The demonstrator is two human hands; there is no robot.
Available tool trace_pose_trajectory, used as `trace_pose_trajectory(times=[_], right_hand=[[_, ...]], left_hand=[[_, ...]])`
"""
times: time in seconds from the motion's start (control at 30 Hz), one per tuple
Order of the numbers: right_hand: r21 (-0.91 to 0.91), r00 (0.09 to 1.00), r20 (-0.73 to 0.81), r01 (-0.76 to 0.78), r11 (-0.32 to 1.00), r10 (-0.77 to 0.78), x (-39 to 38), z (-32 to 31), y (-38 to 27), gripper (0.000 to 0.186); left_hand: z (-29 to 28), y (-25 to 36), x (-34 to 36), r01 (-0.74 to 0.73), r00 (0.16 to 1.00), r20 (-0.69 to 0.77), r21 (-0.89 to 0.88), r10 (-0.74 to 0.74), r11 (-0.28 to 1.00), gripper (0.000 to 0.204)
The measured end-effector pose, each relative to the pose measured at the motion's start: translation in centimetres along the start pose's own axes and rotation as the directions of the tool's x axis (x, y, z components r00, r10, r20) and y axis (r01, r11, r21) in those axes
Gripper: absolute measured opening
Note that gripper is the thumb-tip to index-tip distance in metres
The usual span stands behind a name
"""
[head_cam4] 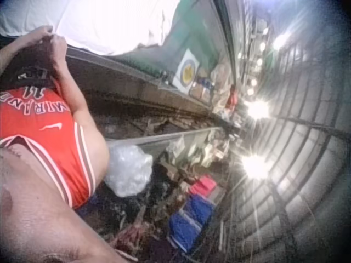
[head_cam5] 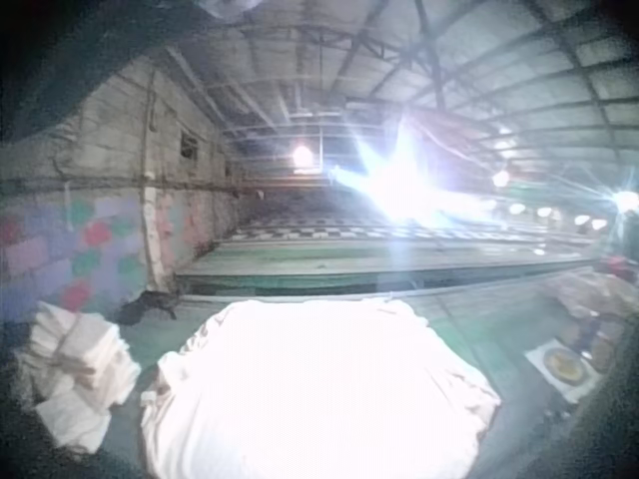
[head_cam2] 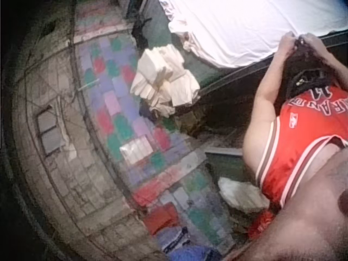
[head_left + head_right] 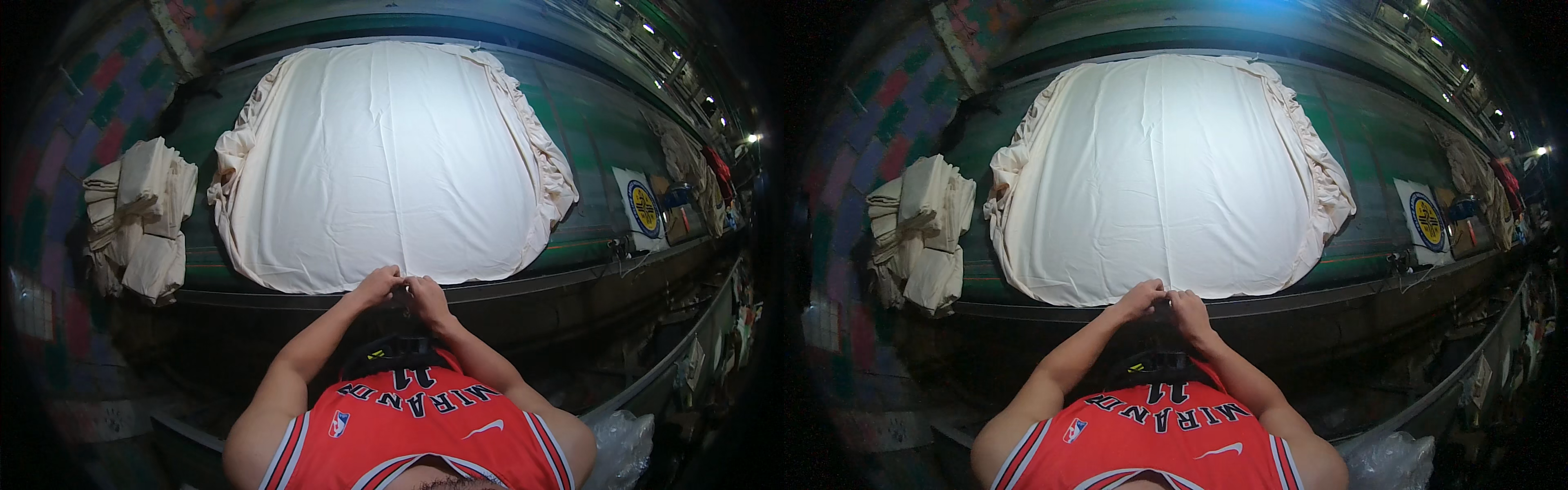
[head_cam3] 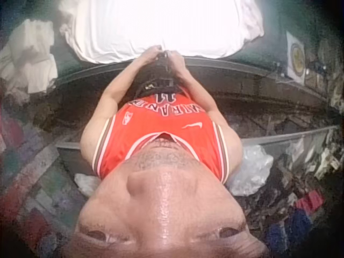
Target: The person spreads a large white fabric on a green worktable, uses a long metal ruler to align and cut the fabric into a rectangular shape, and then places a circular logo patch on the center of the cut piece.
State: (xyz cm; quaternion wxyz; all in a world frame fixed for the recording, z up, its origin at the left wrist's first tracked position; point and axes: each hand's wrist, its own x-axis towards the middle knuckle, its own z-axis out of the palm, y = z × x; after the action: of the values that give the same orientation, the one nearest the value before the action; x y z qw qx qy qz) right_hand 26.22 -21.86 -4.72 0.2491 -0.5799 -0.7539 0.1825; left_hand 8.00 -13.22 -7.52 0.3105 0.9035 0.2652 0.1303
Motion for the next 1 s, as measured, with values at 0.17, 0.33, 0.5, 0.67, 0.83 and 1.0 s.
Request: trace_pose_trajectory(times=[0.17, 0.33, 0.5, 0.67, 0.83, 1.0], right_hand=[[0.002, 0.998, -0.028, 0.054, 0.999, -0.054, -0.5, -0.4, -0.4, 0.019], [0.036, 0.996, 0.055, 0.067, 0.997, -0.068, -0.3, -0.6, 0.2, 0.016], [0.038, 0.986, 0.129, 0.098, 0.994, -0.102, -0.2, -0.4, 1.1, 0.021], [0.022, 0.968, 0.201, 0.149, 0.989, -0.15, -0.3, -0.4, 1.3, 0.034], [0.011, 0.957, 0.193, 0.22, 0.976, -0.217, -0.4, -0.7, 1.0, 0.052], [-0.039, 0.949, 0.219, 0.239, 0.97, -0.225, -0.9, -0.4, 1.2, 0.033]], left_hand=[[-0.1, 0.1, -0.1, 0.003, 1.0, 0.007, -0.04, -0.003, 0.999, 0.044], [-0.1, -0.2, -0.1, -0.017, 0.997, 0.071, -0.078, 0.023, 0.997, 0.043], [-0.1, -0.3, 0.1, 0.025, 0.992, 0.127, -0.127, -0.008, 0.992, 0.046], [-0.2, 0.0, -0.1, 0.065, 0.987, 0.156, -0.179, -0.037, 0.982, 0.046], [-0.4, 0.8, -0.7, 0.049, 0.993, 0.116, -0.184, -0.028, 0.982, 0.044], [-1.0, 1.8, -0.9, 0.03, 0.994, 0.112, -0.172, -0.011, 0.985, 0.039]])
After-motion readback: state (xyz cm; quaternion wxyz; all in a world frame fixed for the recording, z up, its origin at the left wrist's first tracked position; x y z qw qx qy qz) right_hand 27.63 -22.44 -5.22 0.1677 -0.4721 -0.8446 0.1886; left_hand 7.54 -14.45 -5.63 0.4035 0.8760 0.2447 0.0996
